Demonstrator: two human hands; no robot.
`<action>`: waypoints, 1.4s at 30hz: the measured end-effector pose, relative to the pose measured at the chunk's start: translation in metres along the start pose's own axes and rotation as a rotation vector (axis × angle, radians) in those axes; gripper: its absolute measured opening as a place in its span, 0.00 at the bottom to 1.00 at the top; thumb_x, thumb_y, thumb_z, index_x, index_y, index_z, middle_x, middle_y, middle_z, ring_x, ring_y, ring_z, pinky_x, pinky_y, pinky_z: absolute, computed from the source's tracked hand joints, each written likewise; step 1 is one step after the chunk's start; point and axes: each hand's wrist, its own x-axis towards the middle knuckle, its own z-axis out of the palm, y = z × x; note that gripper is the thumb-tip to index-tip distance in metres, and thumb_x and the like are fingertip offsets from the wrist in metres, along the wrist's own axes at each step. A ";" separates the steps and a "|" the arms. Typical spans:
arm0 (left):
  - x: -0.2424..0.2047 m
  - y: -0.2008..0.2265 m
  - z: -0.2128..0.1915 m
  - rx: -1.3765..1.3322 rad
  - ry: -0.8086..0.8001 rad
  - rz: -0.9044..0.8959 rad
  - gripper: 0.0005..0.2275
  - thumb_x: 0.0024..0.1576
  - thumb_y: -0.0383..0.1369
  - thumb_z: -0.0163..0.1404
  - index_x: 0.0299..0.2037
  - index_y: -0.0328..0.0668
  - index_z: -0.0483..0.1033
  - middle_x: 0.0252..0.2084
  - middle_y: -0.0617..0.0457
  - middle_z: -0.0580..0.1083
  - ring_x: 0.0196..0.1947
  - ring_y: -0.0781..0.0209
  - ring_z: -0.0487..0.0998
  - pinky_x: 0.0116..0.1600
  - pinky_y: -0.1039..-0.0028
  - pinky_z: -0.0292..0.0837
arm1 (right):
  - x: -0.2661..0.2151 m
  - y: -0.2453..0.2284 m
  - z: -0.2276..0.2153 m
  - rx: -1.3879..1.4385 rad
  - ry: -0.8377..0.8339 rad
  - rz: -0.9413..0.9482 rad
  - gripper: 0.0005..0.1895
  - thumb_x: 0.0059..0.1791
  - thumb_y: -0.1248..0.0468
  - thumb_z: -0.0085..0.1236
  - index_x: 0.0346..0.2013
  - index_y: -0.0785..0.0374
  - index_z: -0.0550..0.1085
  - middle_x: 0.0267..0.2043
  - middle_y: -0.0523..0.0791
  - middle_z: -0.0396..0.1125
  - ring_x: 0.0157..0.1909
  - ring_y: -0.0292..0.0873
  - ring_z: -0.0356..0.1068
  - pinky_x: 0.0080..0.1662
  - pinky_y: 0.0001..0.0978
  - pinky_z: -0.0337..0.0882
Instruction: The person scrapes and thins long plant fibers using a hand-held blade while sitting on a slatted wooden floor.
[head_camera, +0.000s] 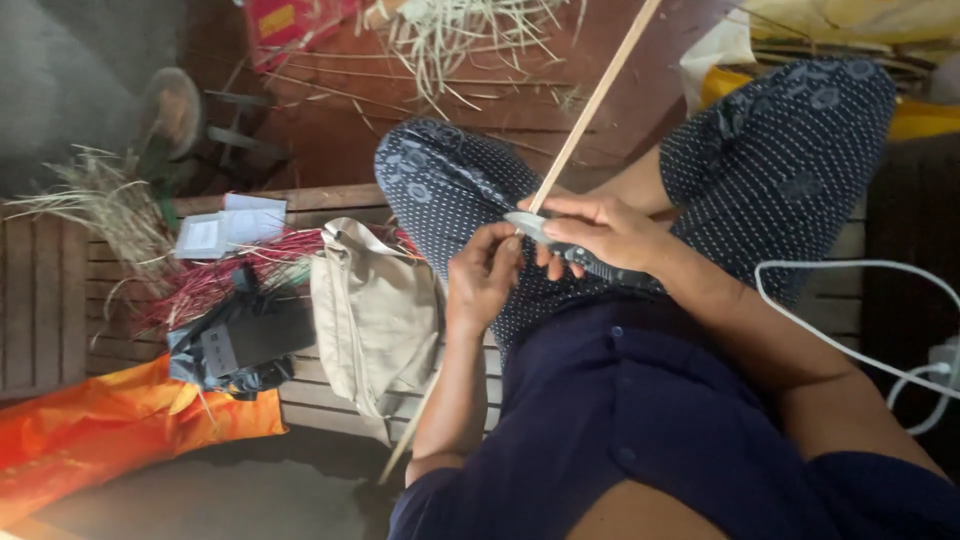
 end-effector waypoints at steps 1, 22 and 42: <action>0.000 0.002 0.005 -0.008 -0.004 -0.008 0.05 0.61 0.24 0.51 0.42 0.34 0.81 0.20 0.48 0.76 0.15 0.64 0.74 0.23 0.78 0.71 | -0.003 -0.002 0.000 -0.001 0.007 0.010 0.24 0.56 0.68 0.46 0.67 0.74 0.60 0.35 0.62 0.74 0.31 0.51 0.80 0.25 0.32 0.80; -0.045 -0.007 -0.067 -0.018 -0.207 -0.272 0.06 0.60 0.22 0.52 0.42 0.28 0.82 0.17 0.45 0.75 0.16 0.66 0.71 0.24 0.82 0.67 | -0.033 -0.025 -0.071 0.110 0.378 -0.162 0.08 0.56 0.70 0.49 0.33 0.67 0.72 0.23 0.58 0.67 0.18 0.47 0.70 0.24 0.36 0.73; -0.022 -0.009 -0.119 0.212 -0.203 -0.155 0.05 0.61 0.26 0.53 0.43 0.36 0.81 0.29 0.54 0.76 0.25 0.69 0.72 0.29 0.82 0.68 | -0.078 -0.016 -0.251 0.343 1.129 -0.323 0.18 0.52 0.48 0.55 0.26 0.56 0.71 0.21 0.42 0.65 0.23 0.39 0.66 0.29 0.26 0.67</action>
